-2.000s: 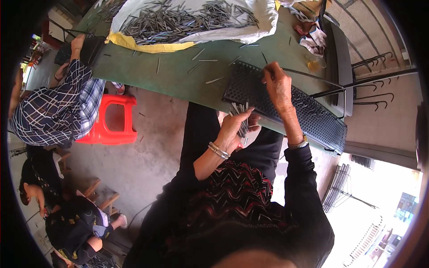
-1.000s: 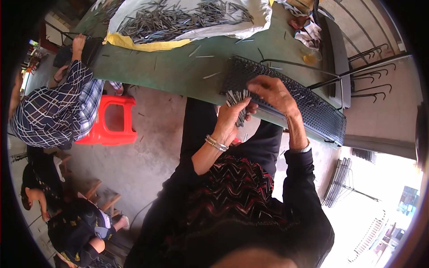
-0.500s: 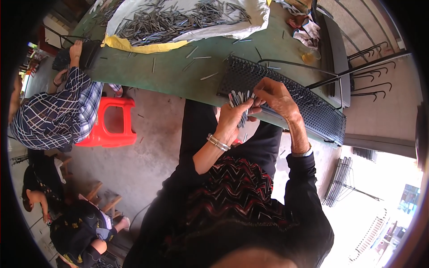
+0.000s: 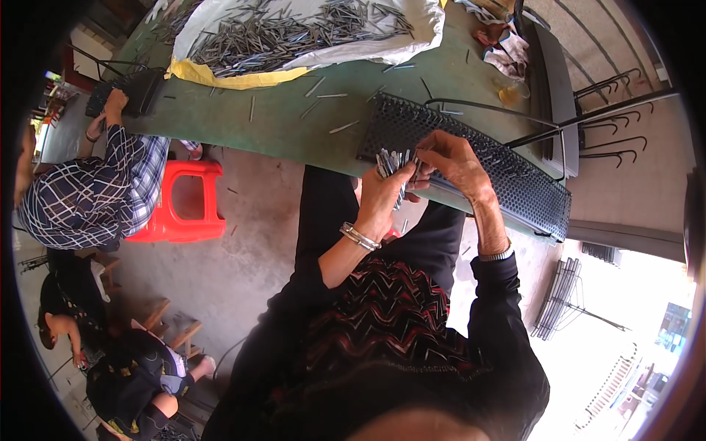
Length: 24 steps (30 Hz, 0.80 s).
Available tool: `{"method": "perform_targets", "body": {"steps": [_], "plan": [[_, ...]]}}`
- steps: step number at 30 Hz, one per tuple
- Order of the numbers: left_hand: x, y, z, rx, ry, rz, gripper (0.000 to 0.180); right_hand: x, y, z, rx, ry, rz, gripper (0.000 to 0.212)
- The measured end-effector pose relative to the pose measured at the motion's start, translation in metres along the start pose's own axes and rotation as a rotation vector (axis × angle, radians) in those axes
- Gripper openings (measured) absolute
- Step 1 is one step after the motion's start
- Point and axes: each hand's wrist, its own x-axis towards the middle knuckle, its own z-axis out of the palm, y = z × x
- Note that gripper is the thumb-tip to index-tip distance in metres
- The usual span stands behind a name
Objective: Inserting small metal pins into a perforated metal sheet.
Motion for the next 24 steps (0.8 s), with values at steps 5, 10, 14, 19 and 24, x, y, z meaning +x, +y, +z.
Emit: {"method": "perform_targets", "body": {"steps": [5, 10, 14, 19, 24], "plan": [[-0.001, 0.001, 0.001, 0.020, 0.003, 0.005, 0.019, -0.001, 0.000, -0.001, -0.013, 0.014, -0.004, 0.013], [-0.001, -0.002, -0.003, 0.050, -0.021, 0.002, 0.021, -0.003, -0.003, -0.002, -0.017, -0.011, 0.005, 0.014], [-0.002, -0.001, -0.003, -0.096, -0.017, -0.050, 0.022, -0.007, -0.011, -0.003, -0.082, 0.057, -0.030, 0.015], [0.000, -0.008, -0.006, -0.168, -0.005, -0.146, 0.020, 0.007, -0.016, -0.012, -0.322, 0.545, -0.262, 0.014], [0.001, -0.020, 0.001, -0.256, -0.068, -0.271, 0.018, 0.032, 0.003, -0.015, -0.456, 0.685, -0.351, 0.013]]}}
